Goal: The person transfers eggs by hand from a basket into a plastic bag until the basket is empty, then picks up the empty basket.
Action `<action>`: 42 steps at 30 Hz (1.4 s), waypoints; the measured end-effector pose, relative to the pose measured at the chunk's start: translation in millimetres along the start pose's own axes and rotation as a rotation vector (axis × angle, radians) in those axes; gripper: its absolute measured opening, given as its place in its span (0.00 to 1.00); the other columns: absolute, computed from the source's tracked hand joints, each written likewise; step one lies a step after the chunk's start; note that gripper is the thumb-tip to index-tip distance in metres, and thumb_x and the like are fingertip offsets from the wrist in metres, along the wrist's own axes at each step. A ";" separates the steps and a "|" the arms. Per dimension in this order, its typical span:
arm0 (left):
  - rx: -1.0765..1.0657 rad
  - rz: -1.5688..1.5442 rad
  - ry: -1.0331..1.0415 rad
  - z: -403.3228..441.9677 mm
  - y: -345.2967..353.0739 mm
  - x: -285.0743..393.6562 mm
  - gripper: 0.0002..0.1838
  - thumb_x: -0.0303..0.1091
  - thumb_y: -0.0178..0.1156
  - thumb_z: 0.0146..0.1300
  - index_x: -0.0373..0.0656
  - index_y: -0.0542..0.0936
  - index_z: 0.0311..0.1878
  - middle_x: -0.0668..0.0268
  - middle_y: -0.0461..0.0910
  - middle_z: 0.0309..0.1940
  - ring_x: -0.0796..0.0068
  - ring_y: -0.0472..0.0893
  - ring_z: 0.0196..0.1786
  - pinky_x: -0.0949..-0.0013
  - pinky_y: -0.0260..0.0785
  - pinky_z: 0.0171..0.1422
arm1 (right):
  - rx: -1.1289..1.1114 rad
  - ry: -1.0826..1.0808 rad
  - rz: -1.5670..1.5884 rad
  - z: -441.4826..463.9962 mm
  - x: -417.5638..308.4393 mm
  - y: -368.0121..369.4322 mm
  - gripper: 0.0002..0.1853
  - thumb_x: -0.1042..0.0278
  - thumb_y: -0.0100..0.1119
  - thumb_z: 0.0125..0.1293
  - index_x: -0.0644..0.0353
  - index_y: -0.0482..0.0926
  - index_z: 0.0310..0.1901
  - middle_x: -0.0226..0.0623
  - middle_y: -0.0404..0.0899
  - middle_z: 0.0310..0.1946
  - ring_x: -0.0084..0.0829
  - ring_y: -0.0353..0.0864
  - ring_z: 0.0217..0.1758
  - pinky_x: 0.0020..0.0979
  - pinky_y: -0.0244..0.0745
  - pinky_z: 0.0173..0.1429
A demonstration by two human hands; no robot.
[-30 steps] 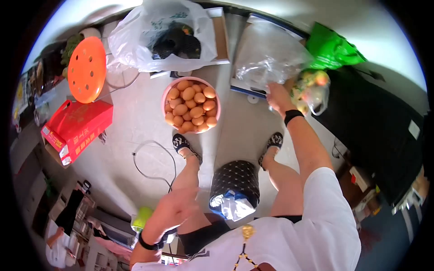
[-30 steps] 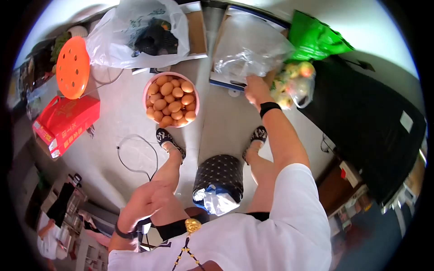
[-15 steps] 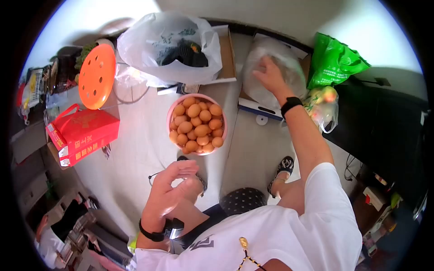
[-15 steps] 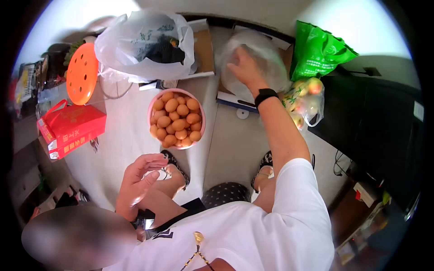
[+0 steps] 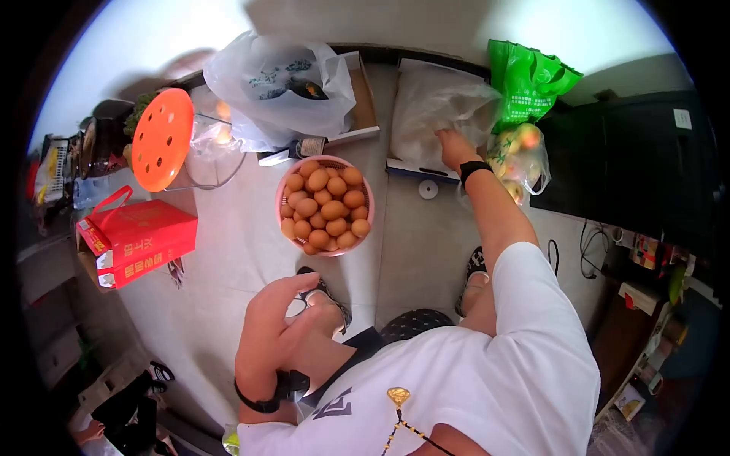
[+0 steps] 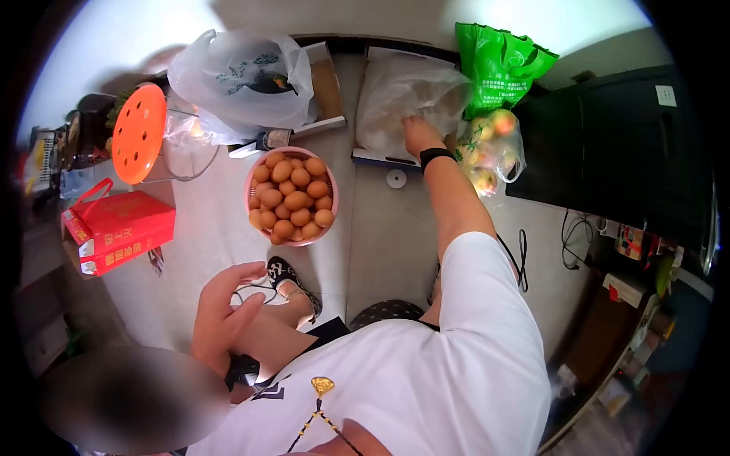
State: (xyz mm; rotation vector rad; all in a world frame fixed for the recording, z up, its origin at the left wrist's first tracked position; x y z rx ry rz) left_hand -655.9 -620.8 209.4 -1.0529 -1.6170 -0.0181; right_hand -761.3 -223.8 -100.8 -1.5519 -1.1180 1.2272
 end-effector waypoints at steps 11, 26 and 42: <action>0.104 0.138 0.080 6.7 -15.5 19.4 0.20 0.34 0.66 0.56 0.36 0.79 0.52 0.53 0.82 0.43 0.52 0.82 0.46 0.60 0.74 0.52 | -0.672 0.031 -0.370 -26.1 15.4 33.4 0.19 0.67 0.58 0.59 0.53 0.81 0.54 0.45 0.77 0.58 0.43 0.76 0.62 0.40 0.73 0.62; 0.047 0.205 0.095 -11.8 3.3 39.7 0.20 0.33 0.65 0.57 0.36 0.79 0.52 0.52 0.82 0.44 0.54 0.82 0.48 0.61 0.74 0.53 | -0.544 0.002 0.010 -99.1 -46.1 67.1 0.27 0.61 0.70 0.53 0.57 0.77 0.56 0.46 0.80 0.52 0.46 0.78 0.57 0.41 0.74 0.60; -0.016 0.211 0.047 -37.0 19.4 31.9 0.19 0.27 0.62 0.62 0.37 0.76 0.57 0.58 0.82 0.45 0.67 0.82 0.49 0.66 0.71 0.57 | -0.663 -0.242 0.099 -243.7 -120.5 83.4 0.18 0.65 0.66 0.52 0.55 0.81 0.47 0.47 0.82 0.46 0.48 0.80 0.51 0.43 0.74 0.56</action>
Point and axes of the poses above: each hand's wrist, its own z-axis towards the middle knuckle, its own y-axis out of the palm, x = y × z, the point moved 8 cm from there along z, towards the middle knuckle
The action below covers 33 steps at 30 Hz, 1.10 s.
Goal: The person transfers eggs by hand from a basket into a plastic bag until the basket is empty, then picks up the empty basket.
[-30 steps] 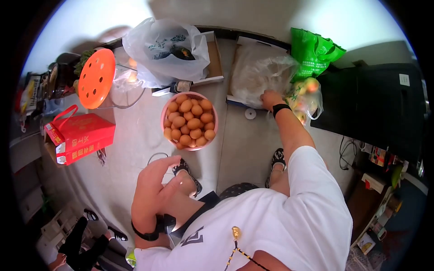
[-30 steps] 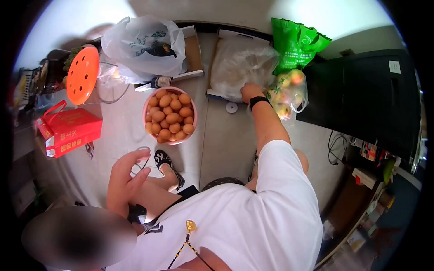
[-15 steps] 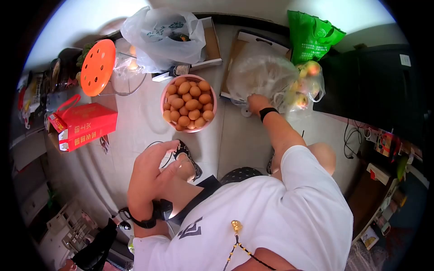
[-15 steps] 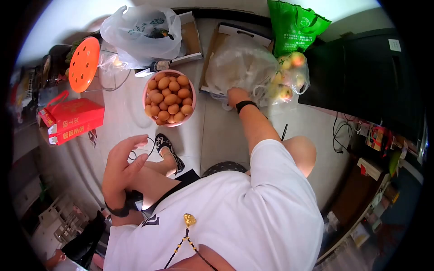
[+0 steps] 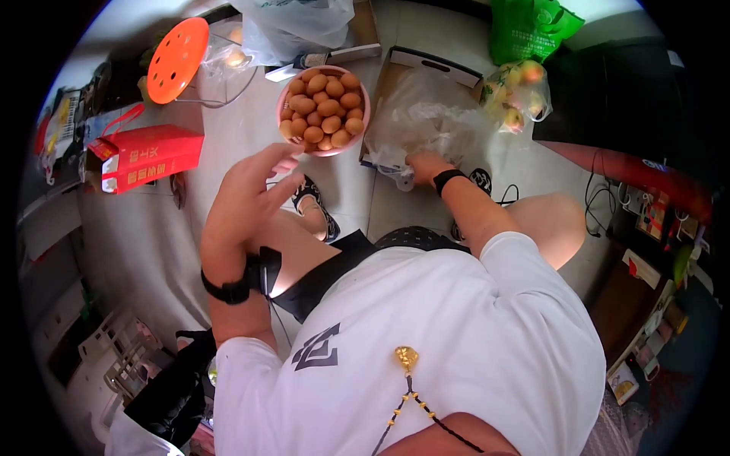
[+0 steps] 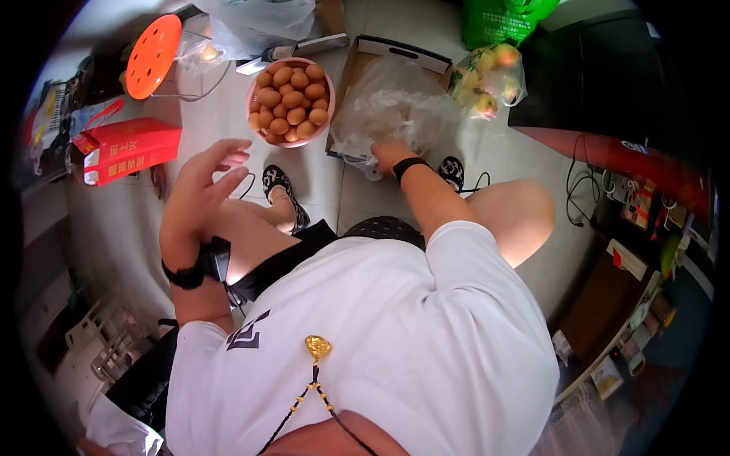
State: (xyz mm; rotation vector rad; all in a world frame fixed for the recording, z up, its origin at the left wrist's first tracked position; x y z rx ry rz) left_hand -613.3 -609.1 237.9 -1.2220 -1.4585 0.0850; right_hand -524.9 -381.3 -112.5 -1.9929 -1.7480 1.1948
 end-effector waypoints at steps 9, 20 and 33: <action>-0.140 -0.135 -0.020 -62.8 6.1 33.8 0.19 0.29 0.60 0.64 0.36 0.76 0.58 0.59 0.82 0.47 0.70 0.80 0.53 0.67 0.69 0.59 | 0.316 -0.023 -0.259 -33.5 -17.2 -54.1 0.14 0.74 0.54 0.59 0.54 0.82 0.46 0.44 0.83 0.42 0.47 0.80 0.51 0.44 0.72 0.57; -0.217 -0.120 -0.076 -181.5 35.7 52.8 0.22 0.27 0.62 0.60 0.35 0.75 0.58 0.58 0.82 0.48 0.68 0.81 0.52 0.67 0.71 0.57 | 0.516 0.173 0.192 -63.0 -22.6 -70.7 0.15 0.74 0.54 0.59 0.60 0.79 0.48 0.49 0.82 0.46 0.51 0.80 0.51 0.45 0.75 0.54; 0.064 -0.206 -0.386 -300.9 -36.9 125.5 0.26 0.33 0.64 0.57 0.36 0.77 0.60 0.61 0.80 0.50 0.71 0.77 0.55 0.67 0.62 0.65 | 0.295 -0.093 0.400 -63.4 -47.4 -41.9 0.35 0.56 0.69 0.48 0.65 0.75 0.59 0.53 0.80 0.52 0.48 0.79 0.56 0.37 0.72 0.61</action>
Point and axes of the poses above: each hand's wrist, its own z-axis towards the middle knuckle, its own y-axis out of the palm, x = y × z, the point moved 8 cm from there along z, towards the middle knuckle
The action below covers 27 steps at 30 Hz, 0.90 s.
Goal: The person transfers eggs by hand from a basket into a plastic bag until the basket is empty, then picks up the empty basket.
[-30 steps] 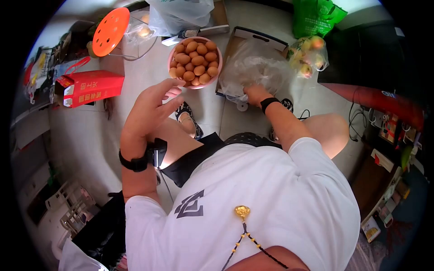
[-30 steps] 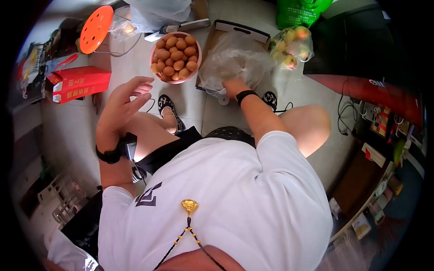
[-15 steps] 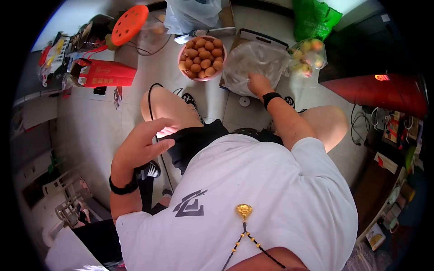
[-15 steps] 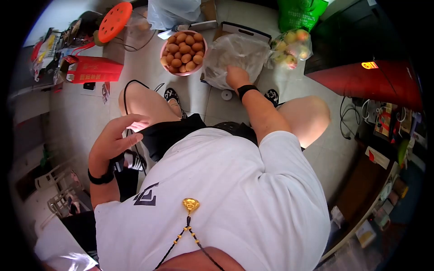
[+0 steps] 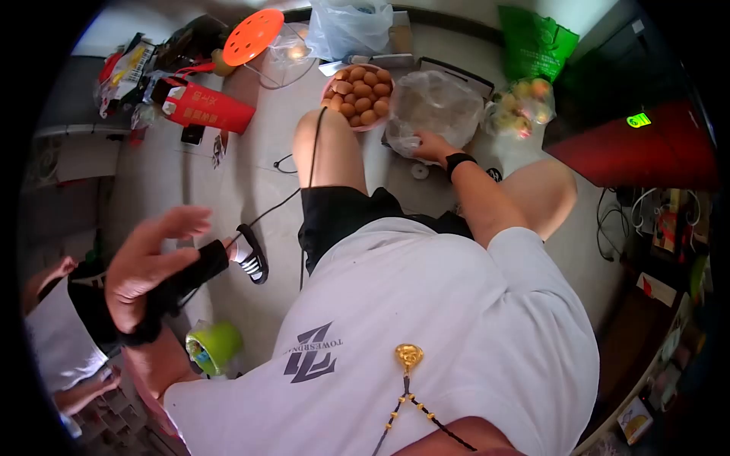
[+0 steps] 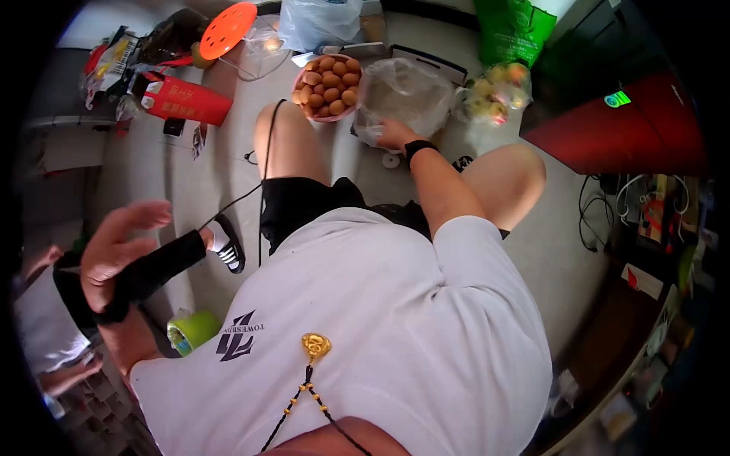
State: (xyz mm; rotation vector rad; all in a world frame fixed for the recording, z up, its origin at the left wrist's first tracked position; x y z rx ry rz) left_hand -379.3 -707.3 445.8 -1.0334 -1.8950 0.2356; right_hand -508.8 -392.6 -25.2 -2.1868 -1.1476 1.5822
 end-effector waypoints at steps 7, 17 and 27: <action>0.249 0.328 -0.150 -10.5 -167.7 -3.8 0.30 0.51 0.60 0.65 0.47 0.70 0.67 0.69 0.79 0.49 0.78 0.77 0.51 0.72 0.68 0.58 | 0.057 -0.059 -0.138 10.2 12.7 7.2 0.35 0.50 0.66 0.51 0.66 0.76 0.57 0.55 0.80 0.52 0.49 0.79 0.56 0.39 0.72 0.60; 0.591 0.653 0.348 113.5 -69.5 -38.2 0.15 0.42 0.62 0.65 0.41 0.81 0.48 0.64 0.82 0.44 0.70 0.83 0.43 0.68 0.75 0.51 | 0.031 -0.004 -0.219 11.3 20.7 7.0 0.30 0.55 0.66 0.52 0.64 0.78 0.56 0.52 0.80 0.53 0.50 0.78 0.56 0.40 0.73 0.60; 0.616 0.538 0.192 174.9 -24.7 -114.9 0.10 0.31 0.62 0.53 0.41 0.77 0.39 0.57 0.82 0.33 0.56 0.82 0.40 0.60 0.72 0.44 | 0.055 0.062 -0.259 0.7 21.2 -4.6 0.21 0.64 0.58 0.57 0.64 0.80 0.52 0.54 0.80 0.51 0.51 0.79 0.55 0.41 0.73 0.59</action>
Point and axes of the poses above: each hand's wrist, its own z-axis towards the middle knuckle, its own y-axis out of the palm, x = y × z, the point moved 8 cm from there along z, towards the middle knuckle
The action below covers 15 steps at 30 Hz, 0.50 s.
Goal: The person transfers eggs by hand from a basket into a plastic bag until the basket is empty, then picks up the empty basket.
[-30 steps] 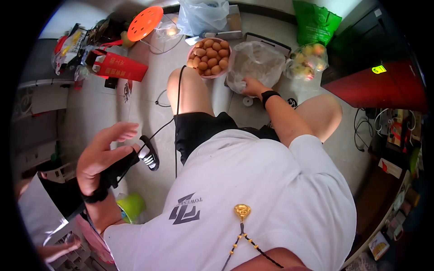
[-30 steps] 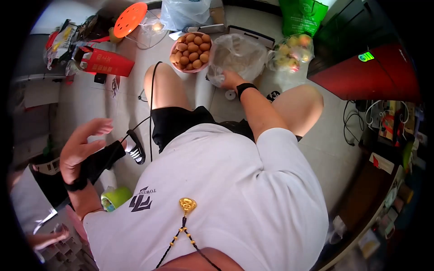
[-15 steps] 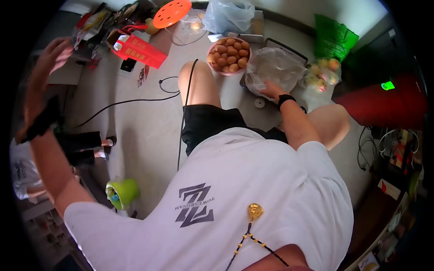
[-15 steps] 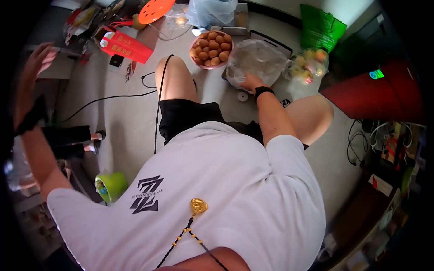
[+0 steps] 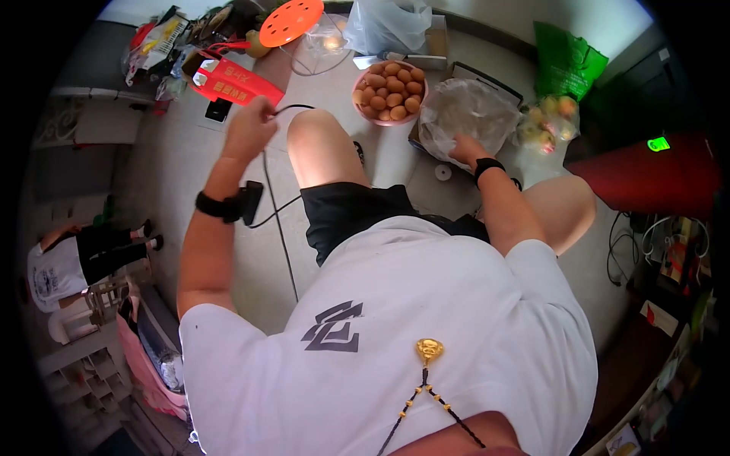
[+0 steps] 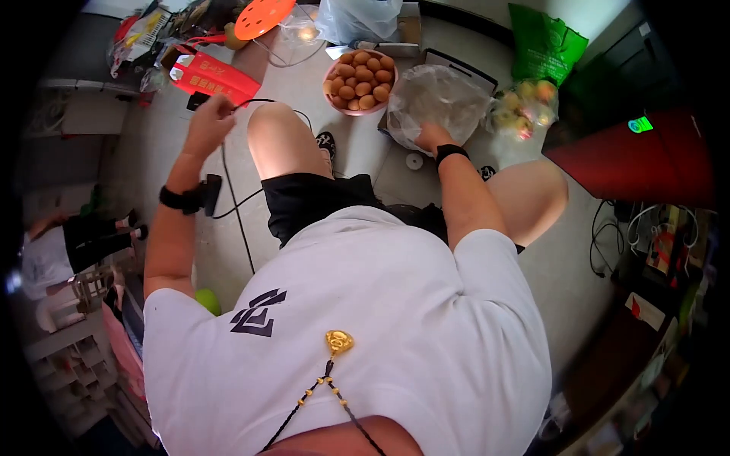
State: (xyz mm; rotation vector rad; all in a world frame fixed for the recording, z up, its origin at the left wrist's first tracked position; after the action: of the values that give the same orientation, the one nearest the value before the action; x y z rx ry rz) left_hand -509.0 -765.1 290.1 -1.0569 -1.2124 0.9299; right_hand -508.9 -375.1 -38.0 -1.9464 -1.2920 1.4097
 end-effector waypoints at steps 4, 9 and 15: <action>-0.040 0.388 -0.029 -18.8 -30.9 -36.6 0.09 0.31 0.61 0.52 0.40 0.77 0.36 0.53 0.82 0.34 0.49 0.81 0.41 0.56 0.73 0.43 | -0.027 0.015 -0.075 11.1 4.4 8.6 0.21 0.67 0.54 0.57 0.63 0.80 0.53 0.53 0.79 0.54 0.51 0.78 0.57 0.41 0.72 0.61; -0.405 0.210 0.083 -65.6 7.3 -18.9 0.12 0.36 0.64 0.54 0.40 0.80 0.38 0.52 0.82 0.32 0.51 0.81 0.39 0.57 0.73 0.42 | 0.011 -0.014 0.011 -0.3 -6.0 2.1 0.21 0.68 0.53 0.59 0.63 0.79 0.55 0.52 0.78 0.56 0.50 0.77 0.59 0.40 0.71 0.62; -0.335 -0.413 0.212 -50.3 27.8 121.6 0.14 0.38 0.65 0.61 0.38 0.80 0.44 0.66 0.81 0.30 0.77 0.80 0.34 0.71 0.72 0.40 | 0.076 -0.019 0.051 -0.1 -5.8 -2.2 0.23 0.71 0.54 0.55 0.63 0.78 0.55 0.54 0.79 0.53 0.52 0.77 0.56 0.41 0.72 0.61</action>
State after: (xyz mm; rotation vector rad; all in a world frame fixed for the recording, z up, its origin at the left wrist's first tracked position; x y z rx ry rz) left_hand -443.2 -647.8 293.0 -1.0776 -1.3658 0.2943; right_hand -510.1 -379.0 -33.3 -1.9321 -1.1875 1.4836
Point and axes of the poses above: each hand's wrist, its own z-axis towards the middle knuckle, its own y-axis out of the palm, x = y × z, the point moved 8 cm from there along z, towards the middle knuckle
